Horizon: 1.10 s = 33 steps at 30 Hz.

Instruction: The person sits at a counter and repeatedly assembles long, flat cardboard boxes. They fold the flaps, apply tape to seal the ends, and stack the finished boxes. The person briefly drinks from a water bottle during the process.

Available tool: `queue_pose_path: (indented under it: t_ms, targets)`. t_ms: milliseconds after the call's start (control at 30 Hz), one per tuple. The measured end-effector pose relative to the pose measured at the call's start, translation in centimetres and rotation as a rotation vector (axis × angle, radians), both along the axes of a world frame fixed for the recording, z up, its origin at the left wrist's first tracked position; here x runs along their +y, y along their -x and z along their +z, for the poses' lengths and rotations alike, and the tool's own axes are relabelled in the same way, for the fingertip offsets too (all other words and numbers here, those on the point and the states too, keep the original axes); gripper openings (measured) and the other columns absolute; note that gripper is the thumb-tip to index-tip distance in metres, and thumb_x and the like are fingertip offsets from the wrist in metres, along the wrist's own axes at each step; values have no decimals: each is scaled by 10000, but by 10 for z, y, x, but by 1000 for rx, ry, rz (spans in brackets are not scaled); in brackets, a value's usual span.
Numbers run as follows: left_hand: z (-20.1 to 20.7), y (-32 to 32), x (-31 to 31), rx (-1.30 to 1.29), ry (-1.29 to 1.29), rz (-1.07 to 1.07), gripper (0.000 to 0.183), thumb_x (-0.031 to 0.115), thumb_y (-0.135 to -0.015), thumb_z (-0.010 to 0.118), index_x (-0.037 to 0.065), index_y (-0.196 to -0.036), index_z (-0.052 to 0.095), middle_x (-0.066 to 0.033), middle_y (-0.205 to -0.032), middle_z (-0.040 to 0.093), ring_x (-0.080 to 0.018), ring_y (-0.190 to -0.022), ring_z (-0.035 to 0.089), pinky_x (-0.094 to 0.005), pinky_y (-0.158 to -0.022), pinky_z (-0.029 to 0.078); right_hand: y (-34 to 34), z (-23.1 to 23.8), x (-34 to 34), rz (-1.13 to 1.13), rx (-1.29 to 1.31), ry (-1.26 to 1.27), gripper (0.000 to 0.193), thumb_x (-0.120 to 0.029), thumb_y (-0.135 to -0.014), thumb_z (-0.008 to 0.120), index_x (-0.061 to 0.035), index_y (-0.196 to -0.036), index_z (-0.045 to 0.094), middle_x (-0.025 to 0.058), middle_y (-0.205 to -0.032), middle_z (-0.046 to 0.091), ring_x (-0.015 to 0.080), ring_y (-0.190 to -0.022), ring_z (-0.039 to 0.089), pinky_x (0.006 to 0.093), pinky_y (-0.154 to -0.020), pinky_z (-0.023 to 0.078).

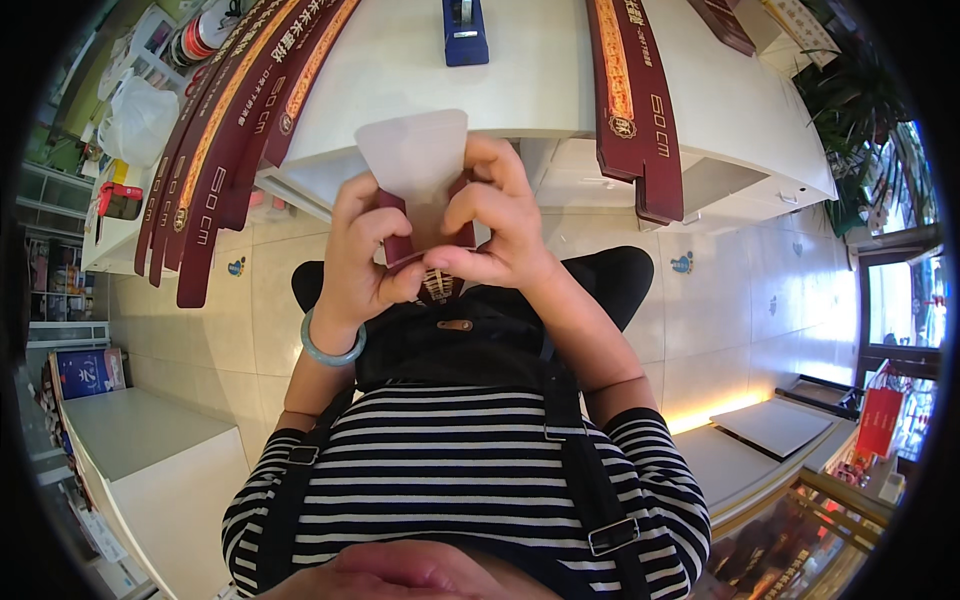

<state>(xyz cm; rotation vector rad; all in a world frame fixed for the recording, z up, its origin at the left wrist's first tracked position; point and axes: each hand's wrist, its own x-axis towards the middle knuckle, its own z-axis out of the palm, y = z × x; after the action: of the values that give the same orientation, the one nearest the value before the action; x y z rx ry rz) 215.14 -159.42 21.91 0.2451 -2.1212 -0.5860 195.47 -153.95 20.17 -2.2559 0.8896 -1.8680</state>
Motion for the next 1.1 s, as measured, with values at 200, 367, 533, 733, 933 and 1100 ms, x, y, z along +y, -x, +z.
queue_pose_path:
  t_ms: [200,367,533,733,933,1100]
  targets:
    - [-4,1,-10,94,-189,-27,535,328,-810,832,86,-1190,544,-204,-1369,522,-333,-1097,634,-386,-879,554,-7,35,4,342,-247,-189,643,-202,-765,874,-64,-1285,522,157,-1185,566,304,-1145,579,411,-1045,434]
    - [-12,10,-15,294,-218,-217,805,245,-796,877,102,-1407,372,-210,-1401,514,-325,-1217,599,-429,-971,544,-11,53,9,-41,43,-135,415,-168,-766,823,-78,-1163,739,112,-1220,657,286,-1158,611,385,-954,493]
    - [-12,7,-12,266,-244,-185,786,256,-804,870,93,-1410,396,-200,-1414,512,-326,-1220,598,-426,-975,541,0,53,-1,38,98,-96,358,-87,-762,786,-74,-1119,754,112,-1194,706,291,-1088,670,383,-947,503]
    - [-18,0,-16,232,-286,-193,804,321,-819,854,78,-1433,395,-200,-1435,502,-327,-1256,575,-424,-1007,520,-1,52,-2,82,89,-163,265,-53,-792,753,-70,-1056,765,126,-1204,700,306,-1116,652,401,-943,507]
    - [-26,-6,-21,311,-369,-113,755,346,-852,821,68,-1422,412,-188,-1454,478,-329,-1285,555,-424,-1022,508,-9,50,-4,66,233,-207,315,-194,-905,705,-93,-1202,730,129,-1464,539,376,-1359,469,494,-1120,380]
    - [-33,-17,-29,151,-174,61,470,261,-877,788,109,-1254,552,-202,-1418,489,-373,-1245,554,-452,-1033,470,10,22,-44,255,315,-231,478,-366,-944,677,-70,-1318,649,169,-1463,522,364,-1396,451,524,-1135,349]
